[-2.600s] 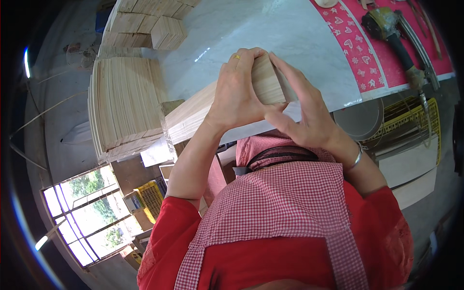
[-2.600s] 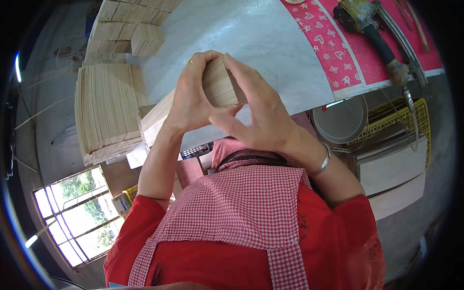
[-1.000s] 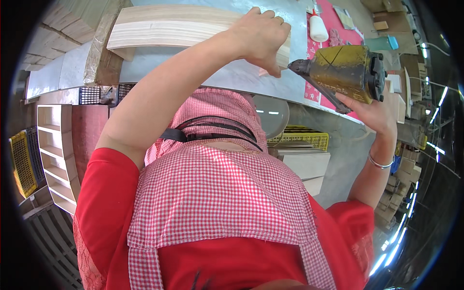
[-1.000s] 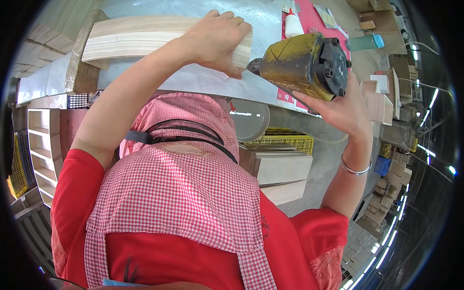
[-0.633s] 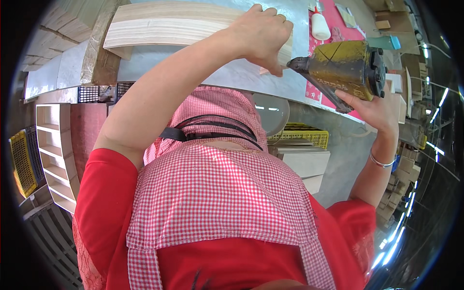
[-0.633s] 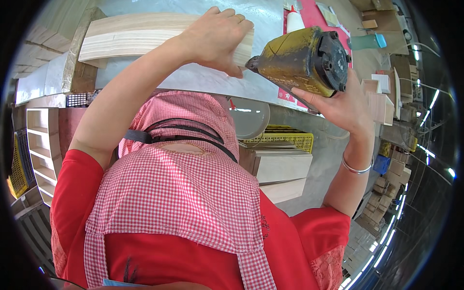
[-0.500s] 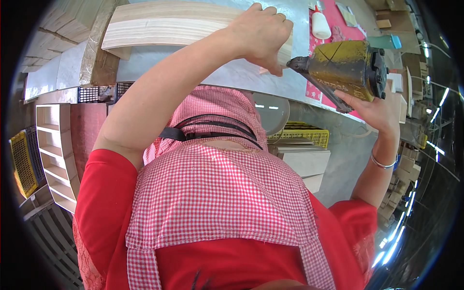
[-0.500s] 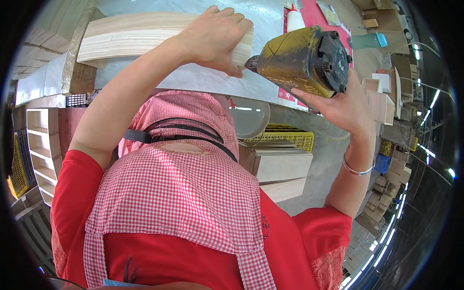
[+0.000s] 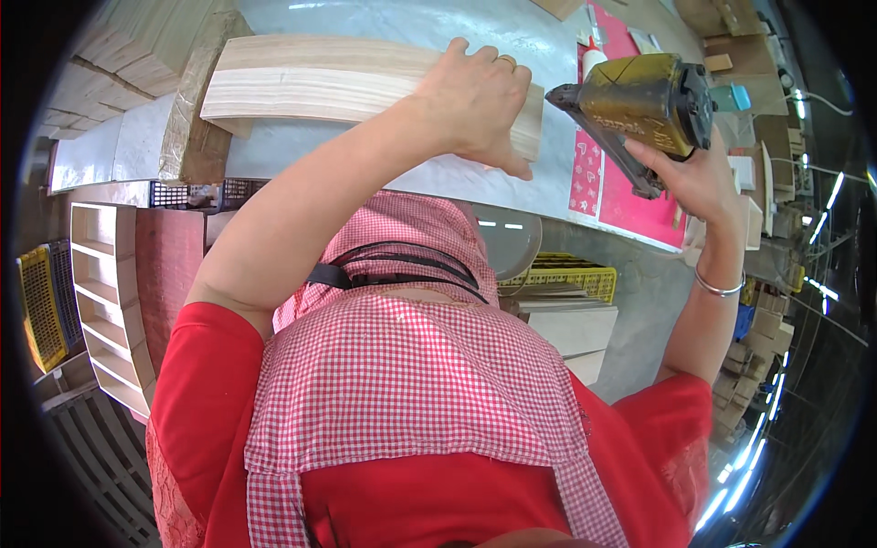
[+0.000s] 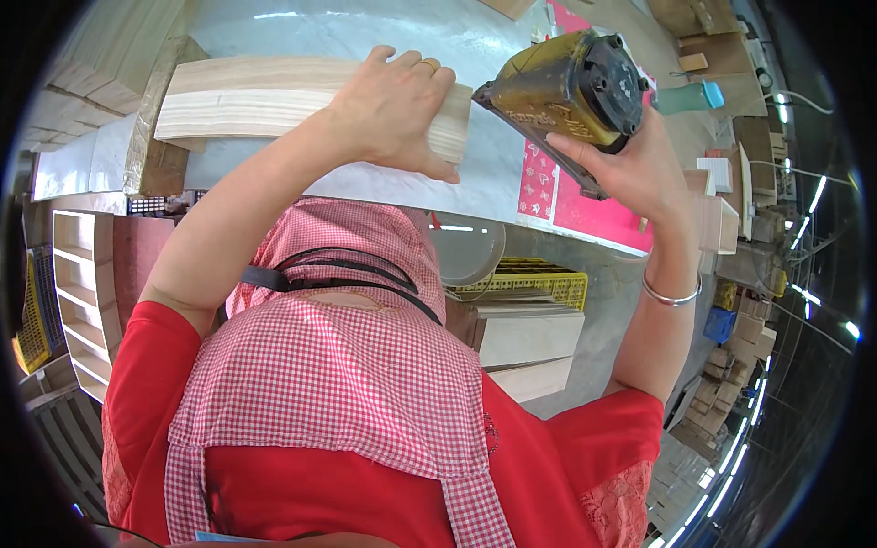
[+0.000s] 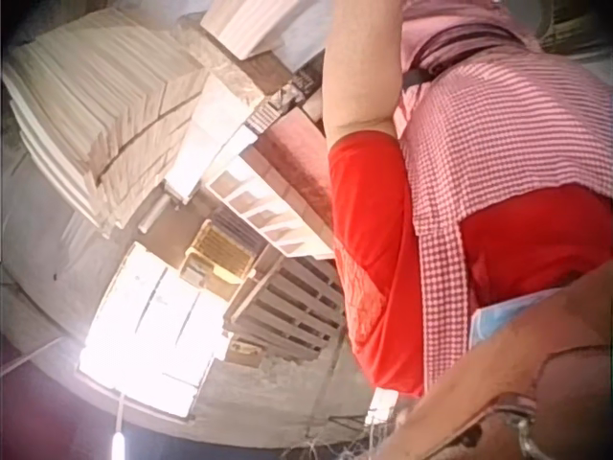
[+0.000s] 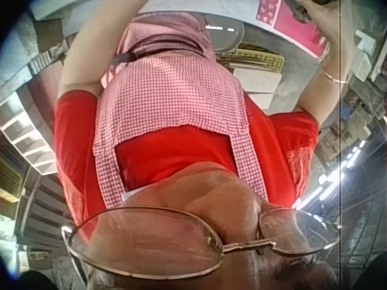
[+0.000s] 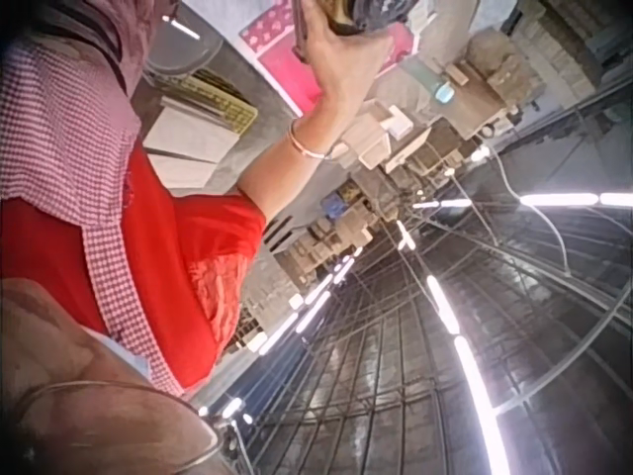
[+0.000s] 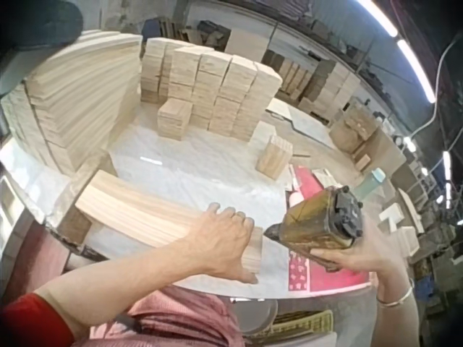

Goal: Assembling small wooden boxes by applying glue and using a pneumatic nail gun to join panels.

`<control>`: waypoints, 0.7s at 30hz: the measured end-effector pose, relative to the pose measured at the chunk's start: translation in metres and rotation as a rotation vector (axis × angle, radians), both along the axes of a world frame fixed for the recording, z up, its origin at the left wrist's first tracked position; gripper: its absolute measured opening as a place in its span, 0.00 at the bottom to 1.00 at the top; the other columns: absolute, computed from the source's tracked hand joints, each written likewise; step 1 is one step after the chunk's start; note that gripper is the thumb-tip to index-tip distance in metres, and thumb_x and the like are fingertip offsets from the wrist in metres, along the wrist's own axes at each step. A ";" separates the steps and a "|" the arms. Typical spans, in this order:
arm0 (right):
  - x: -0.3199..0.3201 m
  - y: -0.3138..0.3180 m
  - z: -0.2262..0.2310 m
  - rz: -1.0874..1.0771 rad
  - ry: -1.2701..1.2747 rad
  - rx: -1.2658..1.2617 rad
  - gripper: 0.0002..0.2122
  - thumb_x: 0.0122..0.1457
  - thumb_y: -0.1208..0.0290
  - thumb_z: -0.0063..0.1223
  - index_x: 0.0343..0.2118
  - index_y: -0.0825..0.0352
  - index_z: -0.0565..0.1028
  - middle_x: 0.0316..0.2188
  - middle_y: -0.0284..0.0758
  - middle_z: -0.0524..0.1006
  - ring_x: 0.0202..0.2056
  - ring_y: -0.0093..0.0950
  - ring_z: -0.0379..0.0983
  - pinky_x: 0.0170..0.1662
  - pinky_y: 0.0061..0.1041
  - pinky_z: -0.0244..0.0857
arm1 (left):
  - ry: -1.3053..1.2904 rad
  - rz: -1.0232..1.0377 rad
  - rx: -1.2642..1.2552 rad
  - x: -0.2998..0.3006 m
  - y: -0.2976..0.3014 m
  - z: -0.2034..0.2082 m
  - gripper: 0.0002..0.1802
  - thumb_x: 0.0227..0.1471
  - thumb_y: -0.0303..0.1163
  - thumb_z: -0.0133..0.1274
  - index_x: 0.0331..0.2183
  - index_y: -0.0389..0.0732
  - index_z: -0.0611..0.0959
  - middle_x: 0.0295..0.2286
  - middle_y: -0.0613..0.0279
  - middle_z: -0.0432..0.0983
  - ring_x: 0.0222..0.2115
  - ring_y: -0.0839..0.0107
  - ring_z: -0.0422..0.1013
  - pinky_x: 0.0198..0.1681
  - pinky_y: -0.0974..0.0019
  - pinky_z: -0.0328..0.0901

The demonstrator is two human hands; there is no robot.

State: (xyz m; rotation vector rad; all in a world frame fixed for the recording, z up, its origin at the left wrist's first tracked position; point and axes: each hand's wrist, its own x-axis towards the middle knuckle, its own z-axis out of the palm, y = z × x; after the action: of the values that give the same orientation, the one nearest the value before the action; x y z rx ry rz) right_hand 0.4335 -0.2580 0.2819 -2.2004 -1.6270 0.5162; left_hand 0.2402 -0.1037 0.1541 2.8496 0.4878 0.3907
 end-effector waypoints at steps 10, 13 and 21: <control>0.007 0.016 -0.005 -0.021 0.070 -0.042 0.20 0.50 0.69 0.70 0.43 0.73 0.76 0.37 0.35 0.81 0.37 0.22 0.76 0.43 0.26 0.71 | 0.118 -0.021 -0.069 -0.001 0.001 0.007 0.48 0.30 0.66 0.65 0.42 0.35 0.79 0.40 0.53 0.77 0.47 0.58 0.71 0.53 0.50 0.59; 0.008 0.019 -0.003 0.002 0.072 -0.039 0.21 0.49 0.68 0.71 0.43 0.74 0.75 0.36 0.35 0.81 0.36 0.22 0.76 0.42 0.26 0.71 | 0.062 -0.021 -0.050 -0.002 0.001 0.000 0.47 0.29 0.66 0.65 0.40 0.34 0.79 0.37 0.53 0.78 0.45 0.58 0.71 0.52 0.51 0.60; 0.010 0.022 0.000 -0.041 0.021 -0.090 0.21 0.50 0.68 0.70 0.44 0.72 0.75 0.38 0.35 0.81 0.39 0.22 0.75 0.45 0.26 0.70 | -0.059 -0.031 0.003 -0.002 0.001 -0.005 0.46 0.28 0.66 0.66 0.37 0.32 0.79 0.32 0.52 0.78 0.41 0.57 0.73 0.52 0.51 0.61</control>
State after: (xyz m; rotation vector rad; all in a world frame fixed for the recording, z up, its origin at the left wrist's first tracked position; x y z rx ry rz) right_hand 0.4432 -0.2359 0.2821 -2.2793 -1.5731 0.6101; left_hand 0.2384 -0.1027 0.1487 2.8359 0.4312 0.4692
